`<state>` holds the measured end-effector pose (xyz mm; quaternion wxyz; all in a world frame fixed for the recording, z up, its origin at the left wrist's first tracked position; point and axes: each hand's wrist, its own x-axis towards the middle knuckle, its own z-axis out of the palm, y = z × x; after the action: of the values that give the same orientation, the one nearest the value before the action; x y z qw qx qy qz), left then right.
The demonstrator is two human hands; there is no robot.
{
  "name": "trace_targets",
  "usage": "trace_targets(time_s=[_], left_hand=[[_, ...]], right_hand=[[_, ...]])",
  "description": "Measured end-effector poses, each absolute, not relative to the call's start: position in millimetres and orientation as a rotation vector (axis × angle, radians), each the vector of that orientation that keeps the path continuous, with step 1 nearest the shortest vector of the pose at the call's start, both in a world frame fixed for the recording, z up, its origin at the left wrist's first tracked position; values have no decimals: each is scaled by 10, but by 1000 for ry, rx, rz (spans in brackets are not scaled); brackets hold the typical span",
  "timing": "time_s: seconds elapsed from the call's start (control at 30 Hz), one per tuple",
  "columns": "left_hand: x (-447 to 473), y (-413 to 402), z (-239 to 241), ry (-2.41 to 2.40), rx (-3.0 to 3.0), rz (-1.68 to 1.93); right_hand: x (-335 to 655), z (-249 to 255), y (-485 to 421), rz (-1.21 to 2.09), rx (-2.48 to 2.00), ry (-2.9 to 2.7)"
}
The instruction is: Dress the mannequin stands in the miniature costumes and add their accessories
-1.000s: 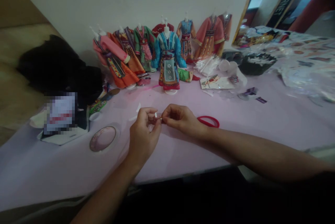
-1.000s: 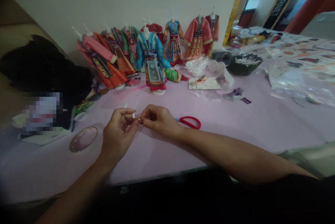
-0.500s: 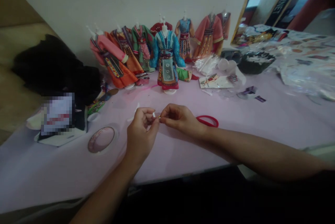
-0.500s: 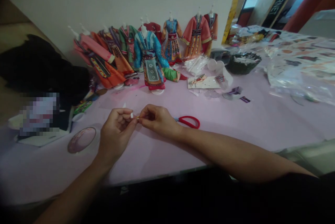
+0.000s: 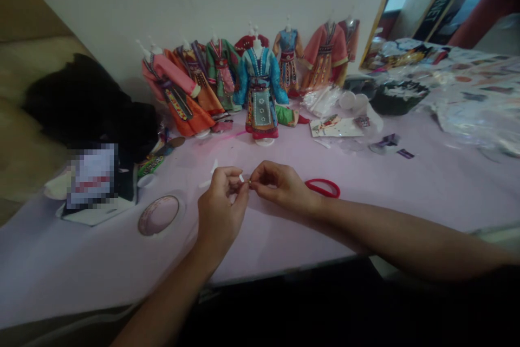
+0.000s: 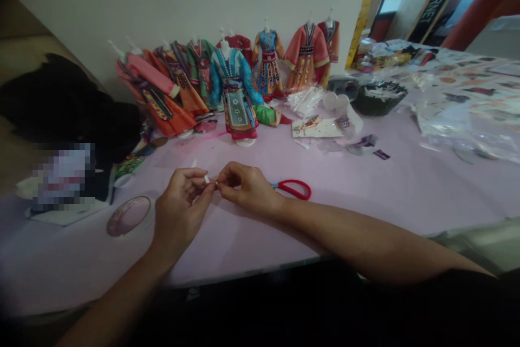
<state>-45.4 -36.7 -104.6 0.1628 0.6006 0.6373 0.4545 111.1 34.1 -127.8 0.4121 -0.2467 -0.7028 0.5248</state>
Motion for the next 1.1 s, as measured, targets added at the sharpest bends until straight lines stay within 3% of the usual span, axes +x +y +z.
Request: trace_targets(time_s=[1.1], left_hand=[[-415, -411, -1020, 1936, 1960, 1265]], right_hand=[[1106, -1273, 314, 1280, -627, -1786]])
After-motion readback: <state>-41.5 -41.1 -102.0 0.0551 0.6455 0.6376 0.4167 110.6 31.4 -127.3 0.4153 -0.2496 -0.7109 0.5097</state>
